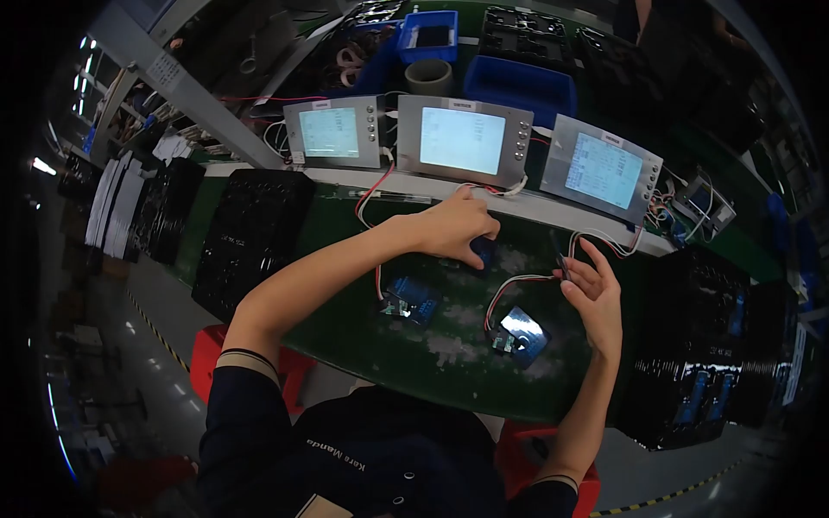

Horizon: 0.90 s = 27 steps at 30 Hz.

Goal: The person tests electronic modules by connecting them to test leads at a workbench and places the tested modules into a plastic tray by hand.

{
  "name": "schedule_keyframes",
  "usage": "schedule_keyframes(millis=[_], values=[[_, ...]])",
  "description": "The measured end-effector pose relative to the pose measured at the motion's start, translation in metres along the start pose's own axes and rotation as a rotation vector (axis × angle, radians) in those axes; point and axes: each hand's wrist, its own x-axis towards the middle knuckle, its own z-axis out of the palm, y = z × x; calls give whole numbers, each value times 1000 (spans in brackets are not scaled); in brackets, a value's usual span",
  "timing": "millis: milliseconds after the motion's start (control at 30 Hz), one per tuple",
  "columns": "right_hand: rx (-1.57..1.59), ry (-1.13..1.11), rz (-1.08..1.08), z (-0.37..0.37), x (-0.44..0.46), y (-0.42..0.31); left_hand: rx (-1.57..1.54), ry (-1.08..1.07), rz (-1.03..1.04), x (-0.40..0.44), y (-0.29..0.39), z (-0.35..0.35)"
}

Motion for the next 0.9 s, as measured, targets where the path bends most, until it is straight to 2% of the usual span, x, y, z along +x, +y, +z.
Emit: schedule_keyframes(millis=[33, 67, 133, 167, 200, 233, 267, 367, 433, 467, 500, 567, 733, 833, 867, 900], values=[[4, 4, -10, -1, 0, 1, -142, 32, 3, -5, -1, -7], [7, -17, -10, -1, 0, 0, -138, 38, -17, -14, -3, -14], [52, -12, 6, 0, -2, -5, -620, 291, -144, -45, -4, -33], [53, -16, 6, -1, -2, -5, -581, 499, -74, -67, -10, -39], [57, -29, 9, -1, -2, -5, -650, 566, -190, -96, -11, -54], [73, -34, 0, -2, -3, -5, -859, 568, -391, -127, -13, -69], [89, -39, -8, -2, -3, -5, -730, 517, -443, -163, -33, -80], [101, -67, 1, -1, -2, -3, -752, 887, -887, -243, -52, -93], [103, -80, 10, 4, 0, -2, -714, 853, -1034, -294, -84, -86], [105, -86, 23, 6, 2, -2, -669, 860, -1122, -306, -94, -79], [106, -91, 35, 9, 3, -2, -669, 861, -1124, -313, -102, -71], [96, -99, 33, 16, 4, -3, -654, 769, -1244, -321, -118, -58], [70, -97, 17, 25, 6, -7, -735, 772, -1190, -314, -121, -51], [28, -105, 26, 30, 10, -10, -281, 985, -1060, -297, -102, -54], [-42, -123, -45, 39, 11, -13, -290, 980, -1049, -284, -89, -55], [-115, -137, -113, 48, 10, -16, -378, 1064, -921, -266, -71, -53]])
